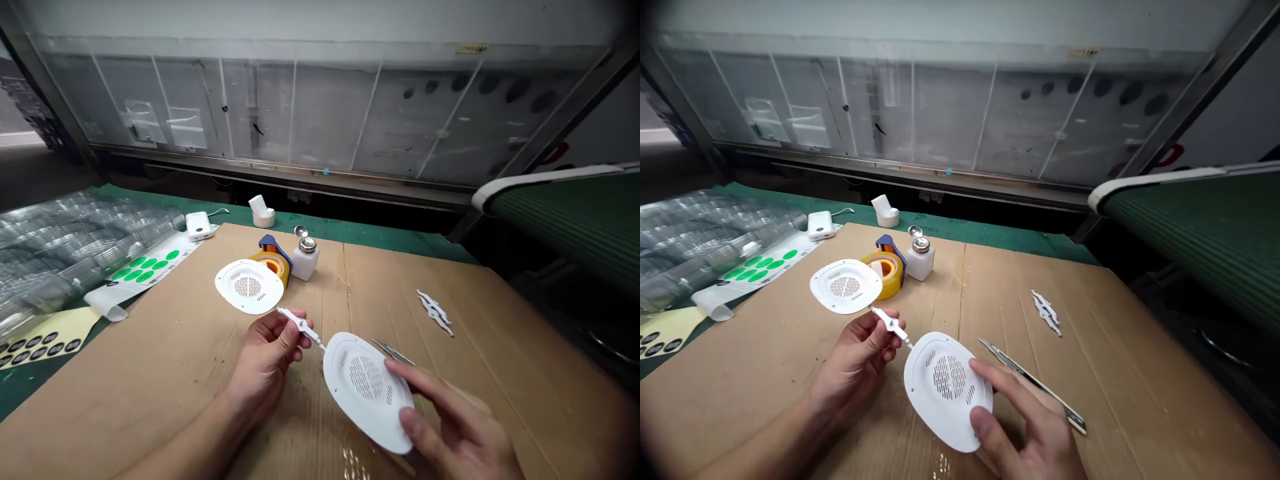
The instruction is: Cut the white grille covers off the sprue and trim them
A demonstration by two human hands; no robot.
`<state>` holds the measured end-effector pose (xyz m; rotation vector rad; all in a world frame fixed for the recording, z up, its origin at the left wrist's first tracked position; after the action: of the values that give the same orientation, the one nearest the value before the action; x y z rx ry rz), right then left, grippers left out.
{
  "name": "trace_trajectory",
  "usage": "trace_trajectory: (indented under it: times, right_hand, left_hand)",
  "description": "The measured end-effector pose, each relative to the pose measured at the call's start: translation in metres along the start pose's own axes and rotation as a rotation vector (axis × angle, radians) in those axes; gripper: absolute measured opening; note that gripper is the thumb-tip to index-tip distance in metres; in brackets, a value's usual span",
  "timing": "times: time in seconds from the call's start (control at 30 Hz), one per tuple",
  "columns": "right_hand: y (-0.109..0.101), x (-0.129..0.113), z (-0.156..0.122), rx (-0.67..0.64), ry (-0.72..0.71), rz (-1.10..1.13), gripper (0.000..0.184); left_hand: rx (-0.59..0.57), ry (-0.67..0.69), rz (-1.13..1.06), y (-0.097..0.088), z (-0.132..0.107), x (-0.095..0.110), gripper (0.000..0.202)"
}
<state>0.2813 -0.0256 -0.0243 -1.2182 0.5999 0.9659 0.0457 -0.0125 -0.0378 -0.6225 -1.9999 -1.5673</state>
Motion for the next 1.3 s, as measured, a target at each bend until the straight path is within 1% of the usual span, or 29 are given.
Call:
trace_trajectory:
  times: [0.03,0.1,0.2,0.37,0.43,0.5,0.57,0.63,0.7,0.77,0.83,0.9,0.97,1.07,1.2,1.3]
  right_hand:
    - [-0.003,-0.001,0.004,-0.010,-0.032,-0.046,0.031]
    - [-0.008,-0.002,0.011,-0.054,-0.103,-0.049,0.024]
    - [-0.010,-0.005,0.016,-0.095,-0.154,0.076,0.012]
    - [0.006,-0.017,0.011,-0.250,-0.101,0.272,0.013]
    - [0.012,-0.021,0.008,-0.289,-0.074,0.312,0.012]
    - [0.015,-0.023,0.007,-0.306,-0.071,0.319,0.005]
    - [0.013,-0.023,0.008,-0.283,-0.087,0.317,0.007]
    - [0.005,-0.021,0.011,-0.216,-0.100,0.335,0.009]
    - [-0.007,-0.017,0.016,-0.124,-0.102,0.361,0.009]
    - [-0.017,-0.012,0.021,-0.047,-0.099,0.373,0.009]
    - [-0.025,-0.009,0.024,-0.006,-0.092,0.373,0.009]
    - [-0.029,-0.008,0.026,0.013,-0.087,0.372,0.010]
    - [-0.031,-0.008,0.027,0.024,-0.087,0.374,0.010]
    - [-0.031,-0.009,0.025,0.026,-0.089,0.380,0.007]
    - [-0.029,-0.009,0.021,0.022,-0.106,0.401,0.021]
    - [-0.028,-0.009,0.020,0.027,-0.121,0.399,0.022]
  left_hand:
    - [-0.004,-0.006,0.026,0.001,-0.003,-0.003,0.038]
    - [-0.025,-0.041,0.077,0.005,-0.010,-0.011,0.037]
    - [-0.069,-0.131,0.146,0.010,-0.020,-0.024,0.037]
    - [-0.176,-0.279,0.268,0.014,-0.033,-0.043,0.036]
    - [-0.224,-0.303,0.304,0.016,-0.036,-0.048,0.035]
    - [-0.253,-0.317,0.329,0.018,-0.038,-0.051,0.036]
    - [-0.248,-0.324,0.340,0.018,-0.037,-0.051,0.038]
    - [-0.206,-0.323,0.345,0.016,-0.035,-0.048,0.040]
    - [-0.127,-0.321,0.350,0.011,-0.030,-0.041,0.042]
    - [-0.020,-0.308,0.341,0.005,-0.024,-0.031,0.044]
    - [0.070,-0.282,0.308,0.000,-0.018,-0.020,0.046]
    - [0.116,-0.265,0.269,-0.003,-0.013,-0.012,0.049]
    - [0.127,-0.268,0.257,-0.004,-0.012,-0.010,0.050]
    - [0.129,-0.296,0.271,-0.003,-0.015,-0.014,0.050]
    - [0.081,-0.346,0.269,-0.001,-0.021,-0.024,0.047]
    - [0.044,-0.370,0.271,-0.001,-0.024,-0.026,0.042]
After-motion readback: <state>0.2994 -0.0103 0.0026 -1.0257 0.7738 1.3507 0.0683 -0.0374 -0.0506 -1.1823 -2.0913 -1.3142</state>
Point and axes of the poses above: each hand's wrist, its own z-axis towards the middle knuckle, its own y-axis out of the palm, x = y × z, the point moved 3 cm from there along z, towards the middle knuckle, and after that the axes turned 7 degrees about -z, right-handed, at the moved point
